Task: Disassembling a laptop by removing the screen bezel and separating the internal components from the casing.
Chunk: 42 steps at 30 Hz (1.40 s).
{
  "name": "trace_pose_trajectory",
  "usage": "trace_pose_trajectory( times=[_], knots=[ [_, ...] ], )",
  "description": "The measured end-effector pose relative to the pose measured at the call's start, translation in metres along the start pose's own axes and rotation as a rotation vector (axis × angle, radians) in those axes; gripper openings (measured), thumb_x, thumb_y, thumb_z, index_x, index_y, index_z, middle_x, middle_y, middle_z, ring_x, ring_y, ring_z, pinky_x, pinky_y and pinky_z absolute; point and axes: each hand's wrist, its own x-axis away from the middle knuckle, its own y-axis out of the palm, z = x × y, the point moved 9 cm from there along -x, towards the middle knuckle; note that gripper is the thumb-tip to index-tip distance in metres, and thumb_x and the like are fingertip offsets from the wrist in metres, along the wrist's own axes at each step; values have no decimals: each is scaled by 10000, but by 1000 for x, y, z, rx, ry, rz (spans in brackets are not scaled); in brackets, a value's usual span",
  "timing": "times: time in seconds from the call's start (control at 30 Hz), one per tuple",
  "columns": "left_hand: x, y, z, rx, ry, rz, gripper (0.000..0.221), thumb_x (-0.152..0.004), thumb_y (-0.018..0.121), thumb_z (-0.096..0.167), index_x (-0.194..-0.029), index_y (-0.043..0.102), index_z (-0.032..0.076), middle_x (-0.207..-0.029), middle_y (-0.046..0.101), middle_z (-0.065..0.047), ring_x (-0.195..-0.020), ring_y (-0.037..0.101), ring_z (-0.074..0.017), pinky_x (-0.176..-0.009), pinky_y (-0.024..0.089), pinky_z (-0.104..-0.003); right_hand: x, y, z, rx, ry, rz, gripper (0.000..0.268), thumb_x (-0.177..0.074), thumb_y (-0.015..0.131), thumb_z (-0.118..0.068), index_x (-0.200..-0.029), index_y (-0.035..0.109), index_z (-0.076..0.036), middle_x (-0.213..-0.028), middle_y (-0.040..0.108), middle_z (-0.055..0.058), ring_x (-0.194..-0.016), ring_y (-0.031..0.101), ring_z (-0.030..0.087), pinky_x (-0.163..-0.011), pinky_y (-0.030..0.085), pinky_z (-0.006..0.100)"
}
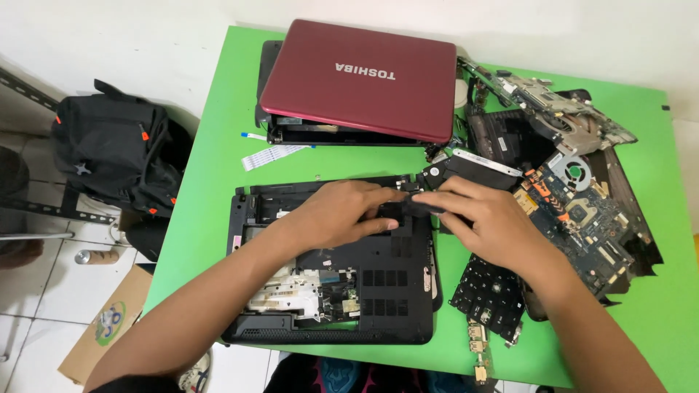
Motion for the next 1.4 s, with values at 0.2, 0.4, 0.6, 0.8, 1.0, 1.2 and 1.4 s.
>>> trace_pose_trajectory(
  times=[0.2, 0.4, 0.6, 0.8, 1.0, 1.2, 1.4],
  knots=[
    [-1, 0, 0, 10, 4, -3, 413, -1027, 559, 389, -1349, 597, 134, -794, 649, -59, -783, 682, -303, -678, 579, -436, 9, 32, 10, 113, 53, -189, 288, -953, 577, -196, -1188, 739, -223, -964, 708, -26, -822, 679, 119, -711, 547, 251],
    [0, -3, 3, 33, 23, 12, 408, -1027, 573, 375, -1341, 616, 118, -760, 641, -50, -738, 672, -272, -647, 568, -407, 19, 34, -32, 272, -117, -281, 270, -949, 588, -190, -1128, 745, -63, -867, 682, 14, -725, 677, 143, -622, 549, 286],
    [0, -2, -3, 38, 2, 17, 416, -1016, 591, 375, -1341, 609, 116, -768, 646, -48, -743, 676, -271, -645, 570, -413, 17, 23, -16, 240, -97, 28, 217, -936, 652, -183, -1082, 792, -104, -877, 677, 13, -786, 678, 211, -678, 552, 312],
    [-1, -2, -2, 32, 7, 4, 422, -1009, 585, 391, -1334, 607, 123, -777, 658, -68, -758, 688, -322, -666, 569, -469, 23, 33, -58, 265, -203, -80, 193, -945, 618, -181, -985, 769, -67, -802, 675, 48, -740, 678, 205, -624, 536, 309],
    [-5, 4, -4, 8, 65, -2, 426, -1023, 557, 273, -1416, 556, 108, -1239, 723, -167, -797, 758, -304, -747, 588, -494, 25, 49, -49, 235, -270, 137, 364, -867, 745, -32, -1230, 716, -51, -932, 686, 79, -762, 660, 198, -639, 638, 293],
    [-4, 6, -8, 11, 65, 18, 413, -1021, 533, 222, -1420, 551, 116, -1070, 745, -133, -734, 704, -312, -605, 527, -445, 22, 55, -62, 320, -225, 91, 382, -936, 664, -78, -1290, 636, 64, -884, 526, 76, -786, 544, 251, -587, 506, 372],
    [-4, 7, -7, -8, 40, 22, 403, -1023, 546, 259, -1410, 560, 151, -1095, 761, -132, -677, 729, -253, -632, 586, -430, 40, 82, -105, 92, -455, -5, 431, -899, 708, -17, -1319, 633, 38, -879, 667, 81, -778, 565, 204, -601, 561, 264]
  ],
)
